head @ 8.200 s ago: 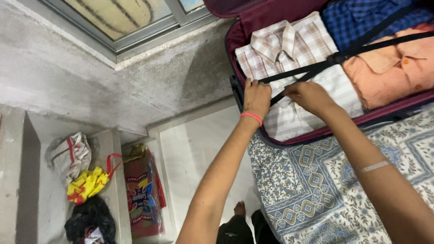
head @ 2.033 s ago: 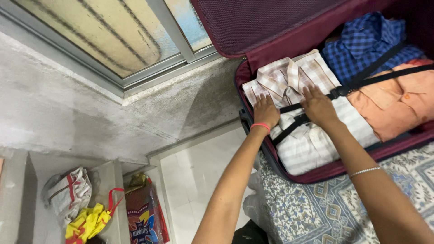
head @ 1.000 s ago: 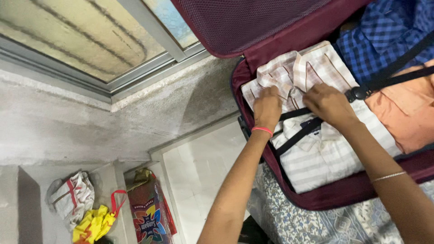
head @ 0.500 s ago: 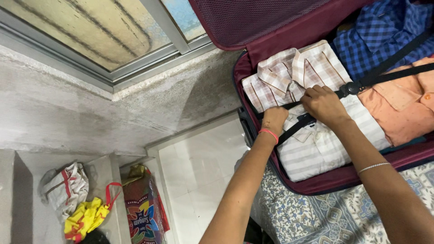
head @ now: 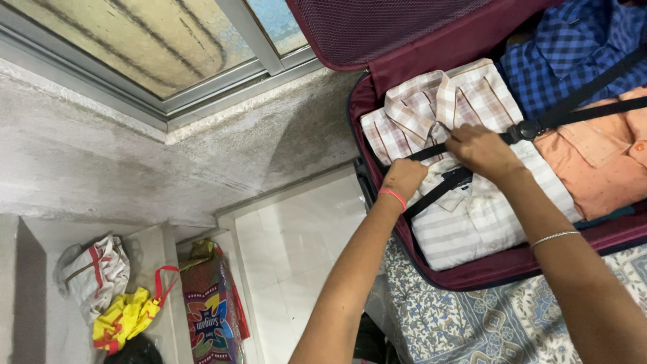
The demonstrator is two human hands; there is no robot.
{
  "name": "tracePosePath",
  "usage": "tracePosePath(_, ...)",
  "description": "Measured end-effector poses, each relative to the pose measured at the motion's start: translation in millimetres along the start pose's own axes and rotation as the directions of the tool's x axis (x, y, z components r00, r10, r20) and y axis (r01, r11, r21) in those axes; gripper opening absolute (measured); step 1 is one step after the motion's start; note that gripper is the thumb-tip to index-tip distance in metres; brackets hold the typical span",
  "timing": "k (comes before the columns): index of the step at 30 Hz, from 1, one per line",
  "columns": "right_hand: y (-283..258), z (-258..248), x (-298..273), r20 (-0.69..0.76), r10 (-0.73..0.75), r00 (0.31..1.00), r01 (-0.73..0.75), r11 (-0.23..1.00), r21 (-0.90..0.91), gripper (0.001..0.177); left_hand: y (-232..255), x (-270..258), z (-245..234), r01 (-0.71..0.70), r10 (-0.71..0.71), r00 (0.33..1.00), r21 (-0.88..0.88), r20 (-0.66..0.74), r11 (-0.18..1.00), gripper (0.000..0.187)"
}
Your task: The person folds a blue checkered shirt and places it into a suitcase with other folded clothes, then tightens the internal straps and zips the suitcase closed.
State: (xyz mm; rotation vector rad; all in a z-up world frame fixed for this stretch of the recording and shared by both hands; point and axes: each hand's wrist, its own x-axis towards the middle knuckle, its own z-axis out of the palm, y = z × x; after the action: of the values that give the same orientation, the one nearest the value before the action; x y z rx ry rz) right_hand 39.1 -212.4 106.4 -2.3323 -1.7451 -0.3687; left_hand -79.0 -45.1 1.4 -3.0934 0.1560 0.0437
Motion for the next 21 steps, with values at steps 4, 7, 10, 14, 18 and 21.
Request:
tracePosePath(4, -3.1, 3.9, -9.6, 0.128, 0.172, 0.977, -0.191, 0.97, 0.151, 0.011, 1.7, 0.8, 0.4, 0.131, -0.13, 0.977, 0.003, 0.171, 0.991, 0.016)
tracePosePath(7, 0.1, 7.5, -18.5, 0.167, 0.272, 0.948, -0.293, 0.949, 0.117, 0.013, -1.3, -2.1, 2.9, 0.234, -0.22, 0.966, -0.099, 0.136, 0.967, 0.015)
tracePosePath(10, 7.8, 11.4, -28.7, 0.13, 0.304, 0.944, -0.315, 0.947, 0.069, 0.018, -3.4, 3.2, -2.1, 0.399, -0.384, 0.914, -0.121, 0.131, 0.909, 0.016)
tracePosePath(14, 5.4, 20.2, -32.6, 0.14, 0.346, 0.928, -0.349, 0.937, -0.005, 0.027, -2.8, -1.3, -33.0, 0.371, -0.383, 0.86, 0.102, 0.338, 0.923, 0.018)
tracePosePath(18, -10.5, 30.3, -25.9, 0.047, 0.363, 0.931, -0.361, 0.932, -0.036, 0.023, -0.3, -4.8, -56.6, 0.264, -0.384, 0.82, 0.315, 0.425, 0.912, 0.028)
tracePosePath(21, -22.3, 37.4, -23.1, 0.014, 0.353, 0.936, -0.352, 0.935, -0.027, 0.023, -2.8, 3.1, -41.8, 0.355, -0.394, 0.868, 0.178, 0.303, 0.918, 0.025)
